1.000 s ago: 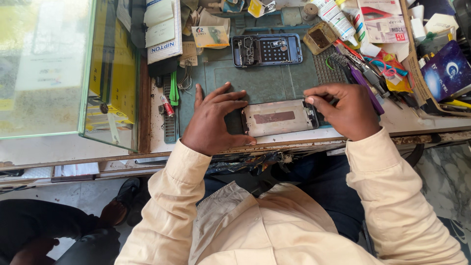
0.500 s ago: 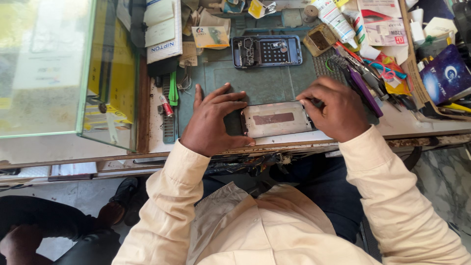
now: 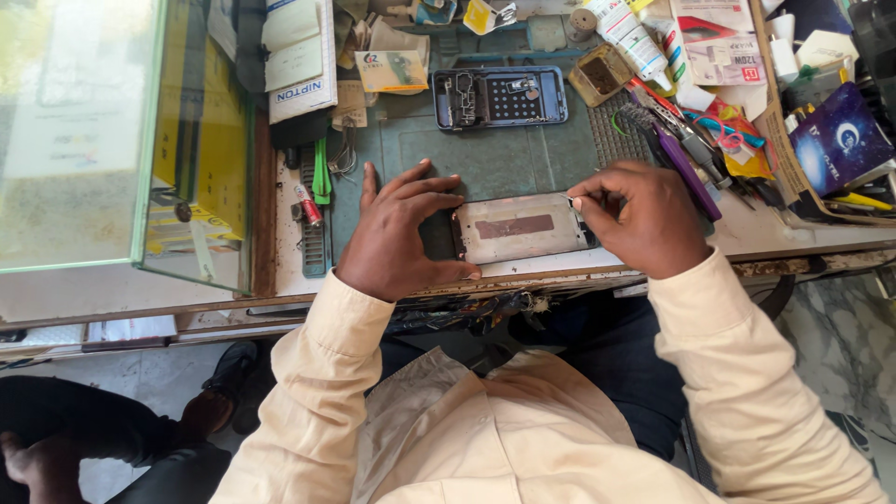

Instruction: The person uses a metal spudger to pry and separate the back cover of a disassembled mobile phone. They work along the edges and corners of the device, applying pressure to release clips and adhesive. The phone remains on the workbench throughout the process.

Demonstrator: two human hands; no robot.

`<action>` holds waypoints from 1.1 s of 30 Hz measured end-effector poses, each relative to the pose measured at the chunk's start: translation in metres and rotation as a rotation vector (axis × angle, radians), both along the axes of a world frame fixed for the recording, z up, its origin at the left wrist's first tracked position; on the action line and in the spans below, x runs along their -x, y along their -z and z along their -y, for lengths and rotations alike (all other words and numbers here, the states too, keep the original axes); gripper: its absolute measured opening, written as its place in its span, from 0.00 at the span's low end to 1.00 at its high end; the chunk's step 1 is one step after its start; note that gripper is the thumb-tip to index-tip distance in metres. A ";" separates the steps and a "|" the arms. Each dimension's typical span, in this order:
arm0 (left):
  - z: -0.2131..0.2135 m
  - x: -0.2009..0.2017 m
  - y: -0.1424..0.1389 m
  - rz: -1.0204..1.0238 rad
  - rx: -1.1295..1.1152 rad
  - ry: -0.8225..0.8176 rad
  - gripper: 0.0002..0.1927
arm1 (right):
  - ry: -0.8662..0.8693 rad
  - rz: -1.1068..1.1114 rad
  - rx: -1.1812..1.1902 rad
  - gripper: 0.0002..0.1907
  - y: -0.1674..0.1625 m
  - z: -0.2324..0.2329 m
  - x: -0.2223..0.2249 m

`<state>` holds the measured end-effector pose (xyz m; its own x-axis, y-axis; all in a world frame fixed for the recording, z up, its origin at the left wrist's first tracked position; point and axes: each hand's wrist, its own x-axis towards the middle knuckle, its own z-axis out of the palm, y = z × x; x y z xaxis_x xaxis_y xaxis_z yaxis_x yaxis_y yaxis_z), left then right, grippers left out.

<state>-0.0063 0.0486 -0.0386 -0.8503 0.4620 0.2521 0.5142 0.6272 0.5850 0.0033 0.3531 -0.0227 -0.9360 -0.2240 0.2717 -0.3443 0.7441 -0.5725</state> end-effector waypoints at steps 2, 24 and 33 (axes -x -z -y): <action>0.001 0.000 0.000 -0.005 -0.007 0.003 0.42 | 0.046 0.040 0.067 0.05 0.004 0.001 -0.001; 0.004 0.003 0.006 0.001 -0.024 0.002 0.44 | 0.186 -0.113 0.034 0.05 0.006 0.022 -0.009; 0.004 0.001 0.012 -0.109 -0.159 -0.007 0.50 | -0.008 -0.139 0.058 0.05 0.003 0.056 -0.009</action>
